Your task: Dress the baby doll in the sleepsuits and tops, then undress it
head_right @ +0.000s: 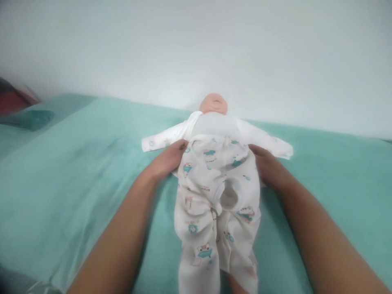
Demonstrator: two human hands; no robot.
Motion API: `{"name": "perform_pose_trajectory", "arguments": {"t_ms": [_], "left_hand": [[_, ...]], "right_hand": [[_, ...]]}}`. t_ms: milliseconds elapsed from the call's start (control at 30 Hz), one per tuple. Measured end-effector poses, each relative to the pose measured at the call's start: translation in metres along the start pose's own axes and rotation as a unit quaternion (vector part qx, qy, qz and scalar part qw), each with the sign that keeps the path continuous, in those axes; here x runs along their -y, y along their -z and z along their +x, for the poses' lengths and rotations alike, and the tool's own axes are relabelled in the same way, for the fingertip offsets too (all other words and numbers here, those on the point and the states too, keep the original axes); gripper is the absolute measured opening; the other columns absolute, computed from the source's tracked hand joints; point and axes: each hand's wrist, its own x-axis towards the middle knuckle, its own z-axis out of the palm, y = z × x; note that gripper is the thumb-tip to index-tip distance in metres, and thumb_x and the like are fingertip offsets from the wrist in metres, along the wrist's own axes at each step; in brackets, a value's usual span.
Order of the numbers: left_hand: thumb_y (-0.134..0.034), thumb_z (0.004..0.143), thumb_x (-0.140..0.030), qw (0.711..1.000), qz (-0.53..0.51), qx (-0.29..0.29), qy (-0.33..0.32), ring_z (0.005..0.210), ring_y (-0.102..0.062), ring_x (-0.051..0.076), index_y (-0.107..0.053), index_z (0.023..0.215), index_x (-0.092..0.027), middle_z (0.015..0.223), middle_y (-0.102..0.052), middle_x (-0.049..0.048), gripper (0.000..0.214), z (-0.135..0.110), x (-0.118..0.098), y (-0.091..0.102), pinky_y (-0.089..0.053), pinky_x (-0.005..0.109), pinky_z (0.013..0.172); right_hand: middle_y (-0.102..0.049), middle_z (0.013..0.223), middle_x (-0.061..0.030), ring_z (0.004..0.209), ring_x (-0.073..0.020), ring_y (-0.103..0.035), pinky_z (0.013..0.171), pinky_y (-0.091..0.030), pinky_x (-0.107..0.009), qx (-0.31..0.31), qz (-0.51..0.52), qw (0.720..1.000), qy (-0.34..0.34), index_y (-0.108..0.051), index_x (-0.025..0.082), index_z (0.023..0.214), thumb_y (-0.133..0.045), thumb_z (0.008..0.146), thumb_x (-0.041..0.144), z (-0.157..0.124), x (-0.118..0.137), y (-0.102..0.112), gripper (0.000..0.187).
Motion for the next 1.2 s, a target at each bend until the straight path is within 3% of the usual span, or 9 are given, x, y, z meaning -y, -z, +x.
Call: {"name": "perform_pose_trajectory", "arguments": {"t_ms": [100, 267, 433, 600, 733, 933, 1000, 1067, 1200], "left_hand": [[-0.062, 0.078, -0.026, 0.998, -0.047, 0.036, 0.027, 0.069, -0.055, 0.015, -0.059, 0.083, -0.02, 0.08, -0.065, 0.0023, 0.008, -0.007, -0.003, 0.001, -0.036, 0.024, 0.053], [-0.066, 0.076, -0.025, 0.987, -0.137, 0.061, 0.063, 0.063, -0.051, 0.011, -0.056, 0.085, -0.021, 0.079, -0.06, -0.0002, 0.014, -0.008, -0.001, -0.003, -0.035, 0.02, 0.048], [-0.069, 0.077, -0.027, 0.975, -0.216, -0.007, 0.057, 0.058, -0.049, 0.01, -0.054, 0.084, -0.021, 0.071, -0.055, -0.0024, 0.017, -0.002, 0.007, -0.016, -0.035, 0.02, 0.048], [-0.062, 0.076, -0.018, 0.951, -0.297, -0.077, 0.026, 0.061, -0.051, 0.01, -0.05, 0.086, -0.022, 0.07, -0.053, -0.004, 0.016, 0.001, 0.011, -0.031, -0.041, 0.021, 0.055], [-0.057, 0.077, -0.016, 0.939, -0.33, -0.091, 0.012, 0.061, -0.05, 0.01, -0.05, 0.087, -0.022, 0.072, -0.052, -0.0041, 0.014, 0.001, 0.008, -0.035, -0.041, 0.022, 0.056], [-0.052, 0.081, -0.017, 0.947, -0.3, -0.11, 0.038, 0.062, -0.05, 0.011, -0.049, 0.087, -0.02, 0.07, -0.051, -0.0039, 0.007, 0.005, 0.0, -0.032, -0.043, 0.024, 0.061], [-0.051, 0.083, -0.017, 0.957, -0.256, -0.136, 0.013, 0.066, -0.051, 0.012, -0.049, 0.086, -0.02, 0.071, -0.052, -0.0037, 0.006, 0.006, 0.001, -0.032, -0.045, 0.025, 0.066], [-0.053, 0.082, -0.016, 0.964, -0.194, -0.174, -0.056, 0.076, -0.055, 0.013, -0.051, 0.086, -0.02, 0.079, -0.058, -0.0017, 0.006, 0.007, 0.005, -0.032, -0.047, 0.026, 0.076], [-0.057, 0.085, -0.02, 0.952, -0.118, -0.216, -0.182, 0.1, -0.059, 0.016, -0.058, 0.094, -0.02, 0.105, -0.064, 0.0047, 0.008, 0.012, 0.013, -0.03, -0.046, 0.029, 0.092]], "right_hand": [[-0.077, 0.102, -0.0066, 0.084, -0.0268, -0.072, 0.077, -0.059, -0.037, 0.054, 0.014, 0.998, -0.04, -0.075, 0.025, 0.101, -0.078, 0.068, 0.03, -0.001, 0.001, 0.004, 0.034], [-0.076, 0.108, -0.0074, 0.095, -0.0305, -0.071, 0.086, -0.058, -0.04, 0.086, 0.006, 0.996, -0.006, -0.077, 0.025, 0.1, -0.084, 0.062, 0.026, -0.006, 0.012, -0.001, 0.039], [-0.076, 0.108, -0.0086, 0.093, -0.0313, -0.071, 0.077, -0.06, -0.04, 0.077, 0.112, 0.99, -0.025, -0.077, 0.026, 0.102, -0.085, 0.06, 0.027, -0.008, 0.013, -0.008, 0.043], [-0.076, 0.107, -0.0069, 0.098, -0.0301, -0.07, 0.083, -0.058, -0.039, 0.041, 0.059, 0.997, 0.028, -0.077, 0.025, 0.094, -0.084, 0.06, 0.025, -0.002, 0.012, -0.014, 0.036], [-0.077, 0.105, -0.0055, 0.097, -0.0283, -0.07, 0.082, -0.058, -0.04, 0.02, 0.102, 0.994, 0.039, -0.075, 0.024, 0.092, -0.083, 0.059, 0.026, 0.0, 0.015, -0.021, 0.035], [-0.077, 0.1, -0.0057, 0.091, -0.0258, -0.07, 0.079, -0.057, -0.038, 0.056, 0.162, 0.984, 0.038, -0.075, 0.023, 0.09, -0.081, 0.057, 0.017, 0.004, 0.009, -0.019, 0.033], [-0.077, 0.098, -0.0057, 0.089, -0.0251, -0.07, 0.078, -0.057, -0.037, 0.056, 0.151, 0.986, 0.048, -0.076, 0.022, 0.09, -0.078, 0.06, 0.016, 0.007, 0.004, -0.015, 0.031], [-0.078, 0.094, -0.0052, 0.087, -0.0244, -0.07, 0.078, -0.057, -0.037, 0.055, 0.126, 0.988, 0.068, -0.077, 0.021, 0.089, -0.076, 0.063, 0.017, 0.009, -0.001, -0.012, 0.027], [-0.078, 0.092, -0.0035, 0.086, -0.0237, -0.07, 0.078, -0.056, -0.035, 0.055, 0.064, 0.992, 0.098, -0.078, 0.022, 0.09, -0.074, 0.066, 0.016, 0.012, -0.005, -0.008, 0.024]]}}
